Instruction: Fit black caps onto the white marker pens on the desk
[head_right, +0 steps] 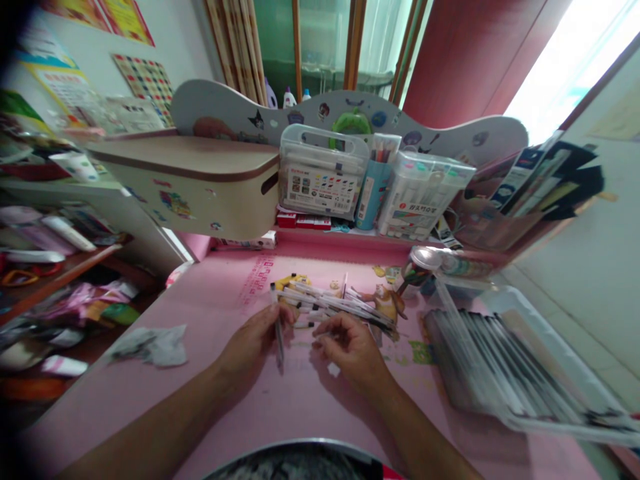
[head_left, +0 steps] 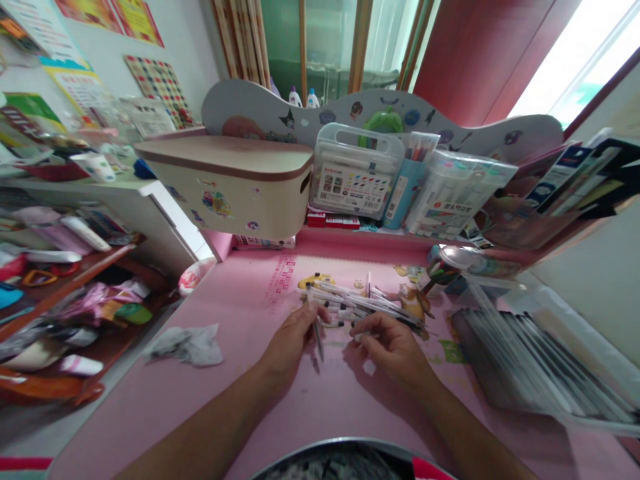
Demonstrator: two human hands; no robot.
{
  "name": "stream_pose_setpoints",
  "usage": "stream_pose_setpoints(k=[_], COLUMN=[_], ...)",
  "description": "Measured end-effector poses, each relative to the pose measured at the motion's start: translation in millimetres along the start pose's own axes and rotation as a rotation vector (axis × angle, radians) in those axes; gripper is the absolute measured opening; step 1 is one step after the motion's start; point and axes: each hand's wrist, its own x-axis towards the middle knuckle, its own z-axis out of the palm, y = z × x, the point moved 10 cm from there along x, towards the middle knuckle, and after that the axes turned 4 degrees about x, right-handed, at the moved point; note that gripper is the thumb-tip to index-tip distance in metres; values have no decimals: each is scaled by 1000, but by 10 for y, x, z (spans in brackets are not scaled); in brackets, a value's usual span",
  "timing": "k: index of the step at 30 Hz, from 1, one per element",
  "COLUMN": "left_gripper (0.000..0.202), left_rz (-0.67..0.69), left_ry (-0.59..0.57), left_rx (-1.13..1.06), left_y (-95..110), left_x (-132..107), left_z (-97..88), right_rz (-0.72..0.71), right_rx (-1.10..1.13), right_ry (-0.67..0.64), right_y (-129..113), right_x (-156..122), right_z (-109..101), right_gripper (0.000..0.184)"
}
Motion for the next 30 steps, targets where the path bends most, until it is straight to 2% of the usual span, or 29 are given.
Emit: stream_pose_setpoints(k=[2,5,9,11,18,22,25,30], left_gripper=[36,31,28,27,25,28,30,39], left_rz=[-27,15,29,19,-12,-5,-31,-102], left_ry=[-9,-9,37,37,6,-12,-25,-15], left_rx=[-113,-247,-281,-291,-272,-250,-241,-147], left_y=[0,74,101,97,77,63,9,-106], left_x=[2,-2,9,12,-20,-32,-40,-32], left_z=[-7,3,-31,-31,28,67,84,37], right_rz=[24,-34,-209,-258,-164,-199,-202,-186], right_rx=[-15,-136,-377,-422,-423,-449,-482,-523], right_ry=[-13,-9,-104,-134,-104,-104,-63,-80], right_y=[16,-79,-298,-343,-202,-250,-289,-306], right_x=[-2,14,14,2,7,8,-2,-32], right_z=[26,13,90,122,112,147,133,150], right_gripper=[10,8,27,32,26,17,17,22])
